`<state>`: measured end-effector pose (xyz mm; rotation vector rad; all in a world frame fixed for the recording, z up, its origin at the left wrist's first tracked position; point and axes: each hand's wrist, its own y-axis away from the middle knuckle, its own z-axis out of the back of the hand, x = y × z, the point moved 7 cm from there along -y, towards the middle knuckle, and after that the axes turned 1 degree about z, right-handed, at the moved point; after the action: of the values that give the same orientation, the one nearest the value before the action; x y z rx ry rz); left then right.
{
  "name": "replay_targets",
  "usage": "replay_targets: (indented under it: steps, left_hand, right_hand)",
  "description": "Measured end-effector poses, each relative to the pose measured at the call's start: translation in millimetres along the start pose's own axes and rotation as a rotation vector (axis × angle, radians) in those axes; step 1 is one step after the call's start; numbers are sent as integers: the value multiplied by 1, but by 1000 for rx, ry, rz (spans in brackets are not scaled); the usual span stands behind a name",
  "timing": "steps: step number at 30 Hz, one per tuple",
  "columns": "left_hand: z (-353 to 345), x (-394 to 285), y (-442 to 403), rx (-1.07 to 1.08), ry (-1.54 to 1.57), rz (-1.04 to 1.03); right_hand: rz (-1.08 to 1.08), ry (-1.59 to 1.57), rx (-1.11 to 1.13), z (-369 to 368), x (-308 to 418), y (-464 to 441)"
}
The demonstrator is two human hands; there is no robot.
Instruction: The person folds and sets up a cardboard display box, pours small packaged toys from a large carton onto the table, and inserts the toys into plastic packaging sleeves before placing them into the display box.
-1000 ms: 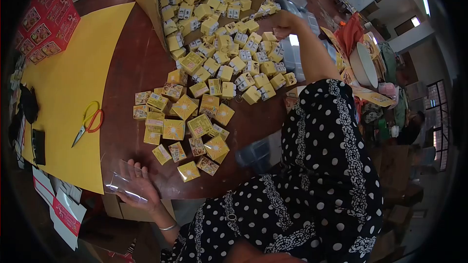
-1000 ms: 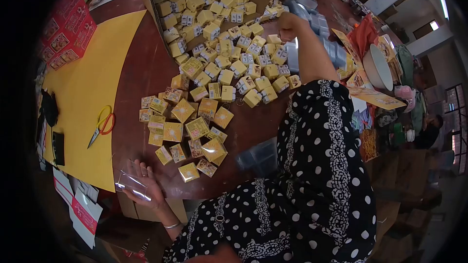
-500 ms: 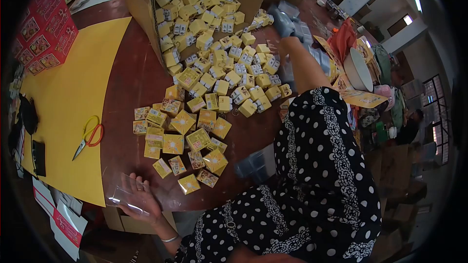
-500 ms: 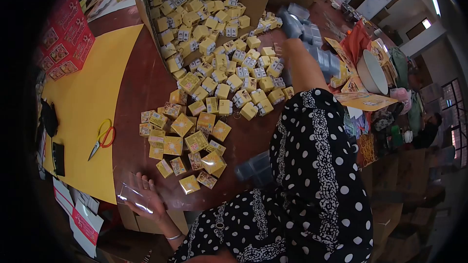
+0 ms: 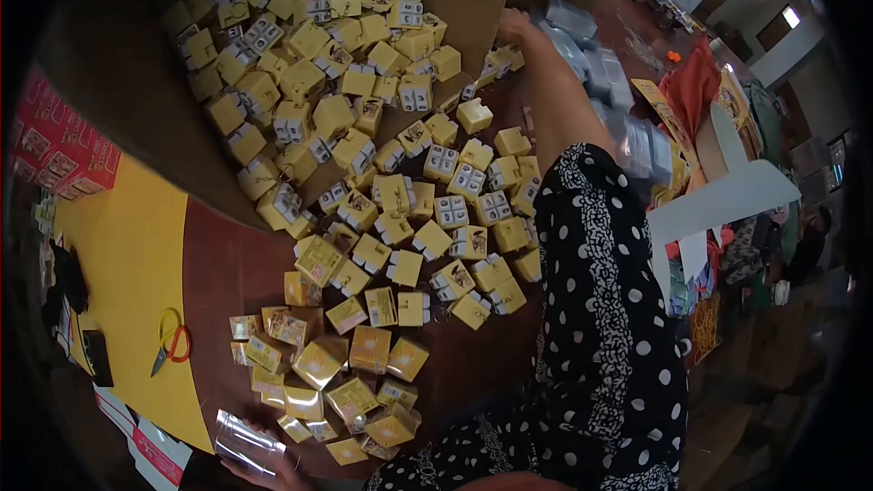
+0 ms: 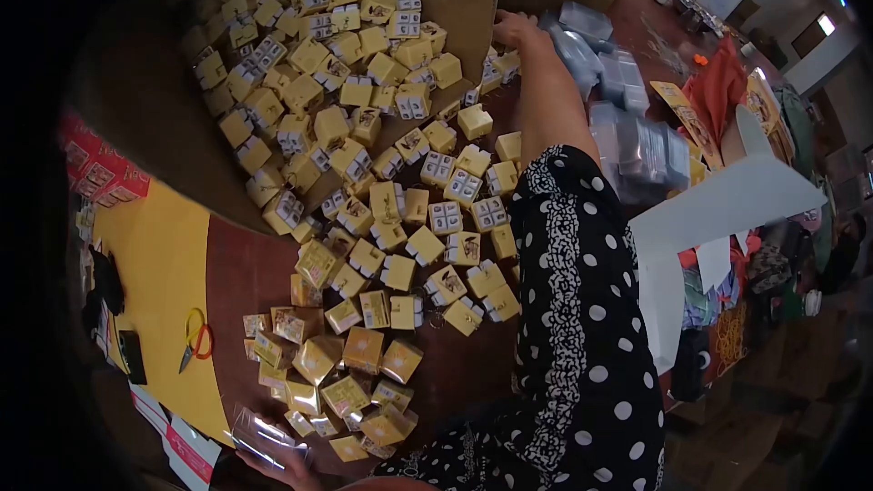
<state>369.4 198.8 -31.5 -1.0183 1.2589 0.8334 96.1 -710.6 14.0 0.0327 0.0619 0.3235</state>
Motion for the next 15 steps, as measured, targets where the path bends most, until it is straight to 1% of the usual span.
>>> replay_targets:
  steps: [1,3,4,5,9,11,13,14,15]
  left_hand:
    - [-10,4,-3,33,87,29]
    - [-19,7,-7,103,251,96]
    - [-19,6,-11,136,331,129]
    - [-18,4,-12,166,414,162]
    - [-14,0,-11,289,811,312]
    - [-9,-7,-9,348,1021,368]
    - [-4,0,-10,345,1063,358]
    - [3,5,-11,362,1089,355]
    - [-4,-1,-10,375,1047,354]
  right_hand:
    - [1,-5,11,-22,-6,-24]
    - [9,-201,-126,-57,-13,-48]
    - [7,-211,-109,-73,-14,-51]
    - [9,-238,-26,-75,-9,-44]
    - [-5,-298,267,-34,-7,11]
    - [-32,-301,255,-24,-8,42]
    - [-64,-308,243,-21,-10,74]
    - [-94,-390,285,-25,-10,90]
    - [-121,-470,326,-24,-6,110]
